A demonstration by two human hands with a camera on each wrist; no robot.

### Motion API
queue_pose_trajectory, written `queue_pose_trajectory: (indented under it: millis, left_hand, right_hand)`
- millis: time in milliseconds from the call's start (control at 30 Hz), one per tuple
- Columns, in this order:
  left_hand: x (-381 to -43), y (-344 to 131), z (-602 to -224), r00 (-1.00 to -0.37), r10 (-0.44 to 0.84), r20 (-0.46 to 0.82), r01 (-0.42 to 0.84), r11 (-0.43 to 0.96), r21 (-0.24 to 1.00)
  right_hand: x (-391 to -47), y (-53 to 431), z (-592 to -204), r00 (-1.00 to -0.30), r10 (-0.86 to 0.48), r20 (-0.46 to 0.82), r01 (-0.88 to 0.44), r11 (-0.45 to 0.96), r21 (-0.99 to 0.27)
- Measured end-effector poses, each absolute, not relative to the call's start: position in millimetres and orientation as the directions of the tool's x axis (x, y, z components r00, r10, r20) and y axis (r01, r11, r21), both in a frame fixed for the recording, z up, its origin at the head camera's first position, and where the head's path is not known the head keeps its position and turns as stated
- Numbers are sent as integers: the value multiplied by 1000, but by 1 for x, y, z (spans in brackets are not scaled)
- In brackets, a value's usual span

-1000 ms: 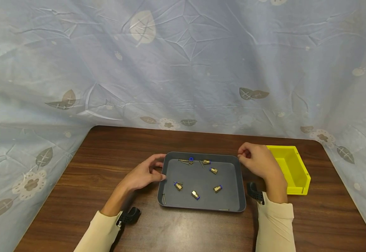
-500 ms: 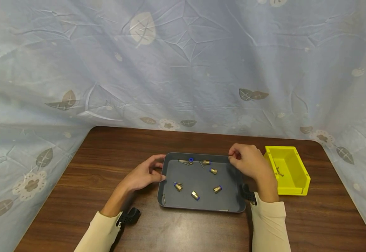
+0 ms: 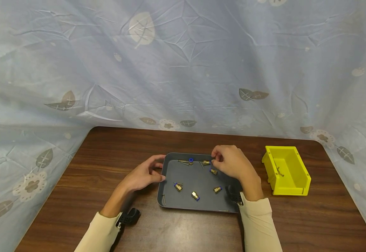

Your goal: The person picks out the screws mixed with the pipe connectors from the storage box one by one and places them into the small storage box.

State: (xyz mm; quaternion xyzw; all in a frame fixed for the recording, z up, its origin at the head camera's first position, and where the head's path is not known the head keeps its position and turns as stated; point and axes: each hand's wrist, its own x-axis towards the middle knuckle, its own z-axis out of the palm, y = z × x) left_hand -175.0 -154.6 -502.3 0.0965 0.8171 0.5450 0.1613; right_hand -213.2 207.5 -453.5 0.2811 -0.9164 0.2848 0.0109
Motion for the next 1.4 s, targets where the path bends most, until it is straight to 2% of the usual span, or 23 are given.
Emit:
queue_pose_trajectory:
  millis: [467, 867, 1400]
  left_hand:
    - [-176, -155, -502, -931, 330, -155, -14, 393, 920]
    - [-176, -155, -504, -932, 331, -151, -10, 391, 920]
    - [-178, -156, -508, -927, 349, -140, 2, 377, 926]
  right_hand:
    - [-221, 175, -473, -814, -561, 147, -553, 673, -491]
    - [-222, 163, -482, -871, -491, -31, -431, 792, -432]
    - [-222, 158, -488, -895, -442, -66, -383, 835, -394]
